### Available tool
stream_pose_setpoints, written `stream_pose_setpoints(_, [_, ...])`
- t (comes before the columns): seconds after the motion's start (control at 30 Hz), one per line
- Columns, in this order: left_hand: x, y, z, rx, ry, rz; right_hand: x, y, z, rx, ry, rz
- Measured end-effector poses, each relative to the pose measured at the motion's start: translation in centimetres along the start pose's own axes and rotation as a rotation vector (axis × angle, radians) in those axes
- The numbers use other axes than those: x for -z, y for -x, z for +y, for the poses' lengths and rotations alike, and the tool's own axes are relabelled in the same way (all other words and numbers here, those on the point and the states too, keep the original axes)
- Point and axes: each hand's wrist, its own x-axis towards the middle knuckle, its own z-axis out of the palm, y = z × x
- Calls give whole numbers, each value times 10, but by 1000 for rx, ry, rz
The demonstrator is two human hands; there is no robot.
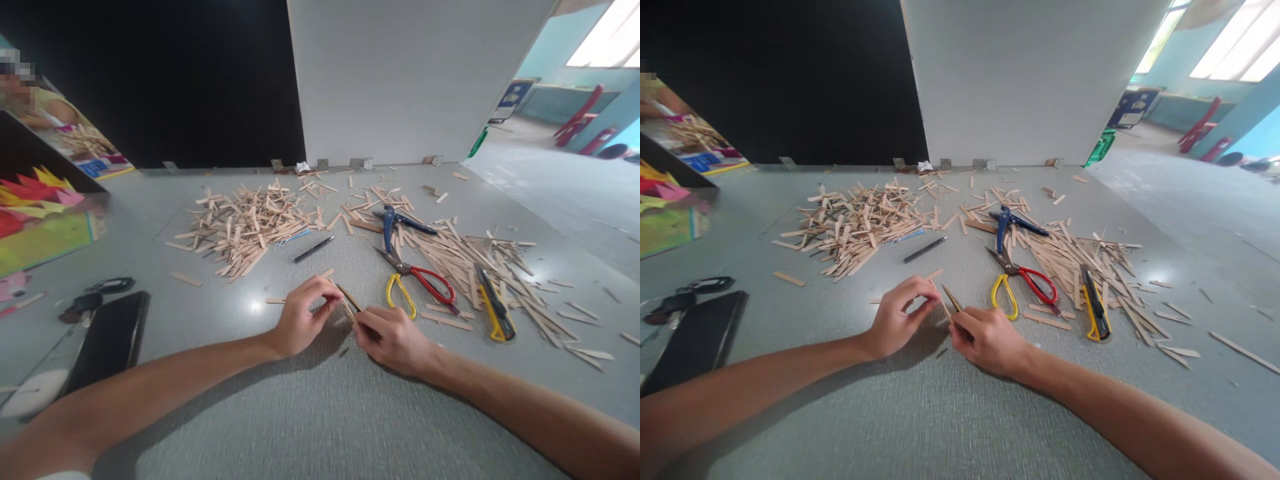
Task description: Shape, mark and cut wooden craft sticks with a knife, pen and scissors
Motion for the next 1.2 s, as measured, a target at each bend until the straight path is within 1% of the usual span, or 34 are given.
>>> stream_pose_setpoints(0.13, [-1, 2, -1, -33, -23, 1, 0, 1, 0, 9, -2, -14])
stream_pose_setpoints(0.23, [0, 3, -2, -30, -47, 12, -1, 2, 0, 19, 4, -20])
stream_pose_setpoints(0.43, [0, 2, 1, -60, -77, 24, -3, 3, 0, 1, 6, -29])
stream_pose_setpoints(0.67, [-1, 2, 3, -88, -87, 23, -4, 3, 0, 16, 47, -14])
stream_pose_setpoints(0.8, [-2, 3, 4, -75, -116, 24, -5, 3, 0, 37, 94, -17])
stream_pose_setpoints(1.0, [-4, 8, 3, 8, -113, 0, -6, 5, -1, 73, 157, -13])
stream_pose_setpoints(1.2, [-9, 11, 1, 55, -98, -15, -8, 6, -2, 86, 199, -34])
